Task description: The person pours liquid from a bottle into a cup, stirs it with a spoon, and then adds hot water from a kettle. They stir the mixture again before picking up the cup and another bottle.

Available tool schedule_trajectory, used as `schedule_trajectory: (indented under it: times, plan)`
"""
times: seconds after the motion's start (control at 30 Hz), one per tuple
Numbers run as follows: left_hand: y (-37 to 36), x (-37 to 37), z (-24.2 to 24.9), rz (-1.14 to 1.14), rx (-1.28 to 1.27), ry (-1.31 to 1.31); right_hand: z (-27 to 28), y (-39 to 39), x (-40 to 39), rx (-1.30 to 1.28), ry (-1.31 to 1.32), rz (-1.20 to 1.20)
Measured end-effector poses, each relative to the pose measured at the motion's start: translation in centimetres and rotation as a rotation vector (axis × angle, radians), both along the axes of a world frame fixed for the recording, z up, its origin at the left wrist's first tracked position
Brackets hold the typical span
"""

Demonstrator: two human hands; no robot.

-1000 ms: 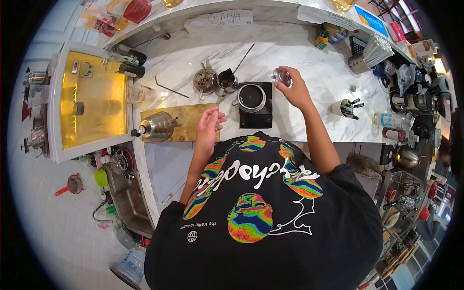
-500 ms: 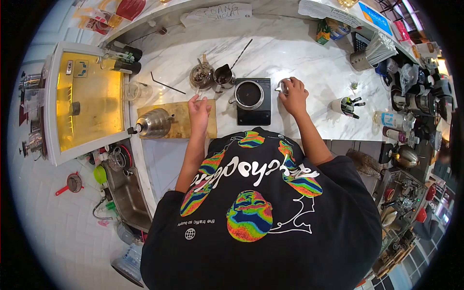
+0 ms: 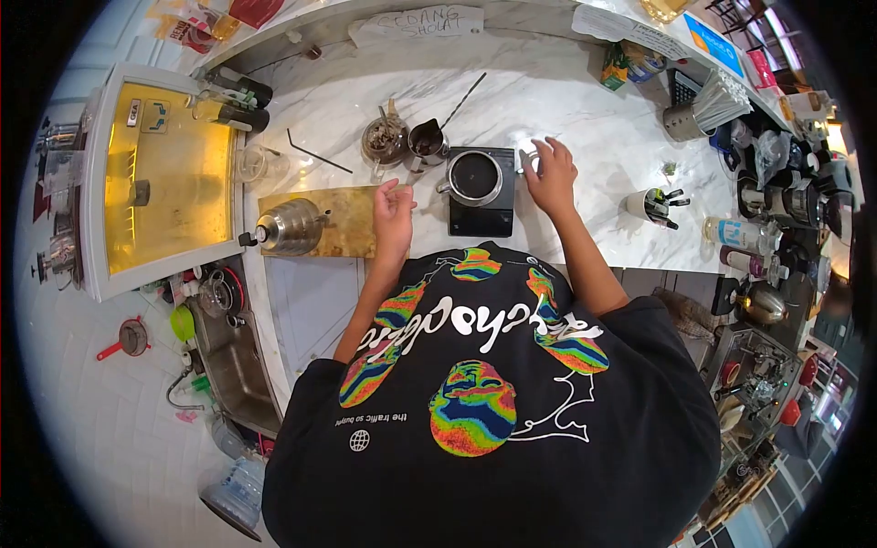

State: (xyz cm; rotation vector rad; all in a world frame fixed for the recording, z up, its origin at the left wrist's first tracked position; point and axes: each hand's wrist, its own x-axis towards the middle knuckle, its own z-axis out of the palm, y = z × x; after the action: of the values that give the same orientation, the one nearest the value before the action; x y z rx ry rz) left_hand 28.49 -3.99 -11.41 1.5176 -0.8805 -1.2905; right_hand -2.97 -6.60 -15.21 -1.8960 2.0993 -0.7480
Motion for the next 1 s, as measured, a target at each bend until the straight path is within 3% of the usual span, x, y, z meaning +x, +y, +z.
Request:
schedule_trajectory:
  times: [0.17,0.23,0.33,0.63,0.8,1.0]
  plan:
    - [0.6,-0.1,0.4,-0.079,-0.046,-0.055,6.4,-5.6,3.2,-0.141,-0.322,0.04]
    - [0.5,-0.6,0.8,-0.111,-0.142,-0.036,9.3,-7.7,4.7,0.07,-0.711,0.071]
    - [0.6,-1.4,2.4,-0.146,-0.153,-0.073,10.3,-10.6,6.6,0.049,-0.877,0.098]
    - [1.6,-2.0,3.0,-0.164,-0.147,-0.08,13.3,-8.9,8.4,0.132,-0.758,0.29]
    - [2.2,-1.7,3.3,-0.166,-0.134,-0.12,19.0,-4.8,6.2,-0.196,-0.467,0.518]
    - [1.7,-1.2,2.5,-0.219,-0.117,-0.079,23.1,2.4,2.7,-0.296,-0.633,0.381]
